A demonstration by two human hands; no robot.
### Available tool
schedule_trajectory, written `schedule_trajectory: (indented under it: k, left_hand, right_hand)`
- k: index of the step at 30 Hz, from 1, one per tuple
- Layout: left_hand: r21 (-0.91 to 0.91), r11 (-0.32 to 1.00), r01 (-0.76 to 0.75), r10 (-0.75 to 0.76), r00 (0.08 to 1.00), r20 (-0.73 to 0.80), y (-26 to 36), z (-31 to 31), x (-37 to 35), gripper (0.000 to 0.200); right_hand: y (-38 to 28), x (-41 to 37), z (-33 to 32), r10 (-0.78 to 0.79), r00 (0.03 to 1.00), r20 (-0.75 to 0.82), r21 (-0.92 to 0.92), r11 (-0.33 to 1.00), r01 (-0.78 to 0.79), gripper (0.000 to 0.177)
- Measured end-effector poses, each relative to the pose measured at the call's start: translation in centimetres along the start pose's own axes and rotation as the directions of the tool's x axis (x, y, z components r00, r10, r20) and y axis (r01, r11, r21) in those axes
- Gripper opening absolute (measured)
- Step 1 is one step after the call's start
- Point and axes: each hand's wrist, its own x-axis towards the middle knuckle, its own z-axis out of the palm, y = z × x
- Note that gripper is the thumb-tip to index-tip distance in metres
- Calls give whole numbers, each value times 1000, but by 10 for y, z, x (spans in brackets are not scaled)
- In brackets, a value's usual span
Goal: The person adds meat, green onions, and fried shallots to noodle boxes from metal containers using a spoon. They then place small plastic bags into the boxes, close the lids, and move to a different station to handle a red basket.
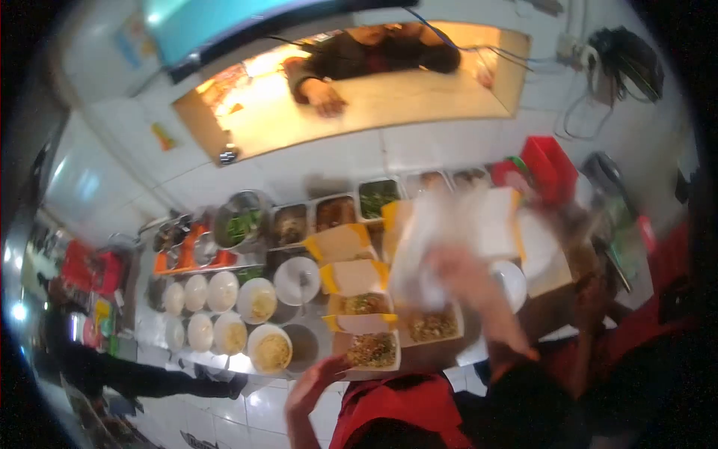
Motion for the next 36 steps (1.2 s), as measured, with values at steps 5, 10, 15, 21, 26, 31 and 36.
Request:
schedule_trajectory:
  k: [5,10,15,21,26,31,36]
  left_hand:
    - [9,998,-65,62,985,164,-28,11,17,68]
    - [-668,739,92,21,987,159,-42,0,-3,52]
    - [-644,758,-104,122,992,-18,-61,-33,-16,52]
    - [-581,814,9,86,987,135,-77,-61,-43,74]
    - [-433,901,-33,119,978,173,-16,-41,-60,70]
    - [-666,741,81,130,956,261,-13,-47,-44,81]
    - [-342,903,-261,288,957,31,-38,-57,-37,71]
  right_hand:
    - [37,-72,129,341,933,115,-129,936,-327,20]
    - [61,-96,161,392,919,44,5,920,-393,7]
    - [54,-99,205,245,968,54,-100,966,-238,22]
    - [82,-110,242,343,937,-61,-189,918,-348,35]
    - [93,-108,244,324,921,-215,-254,892,-374,29]
    - [68,-101,253,320,913,-253,146,945,-292,22]
    - [56,-111,244,317,925,-208,61,948,-311,30]
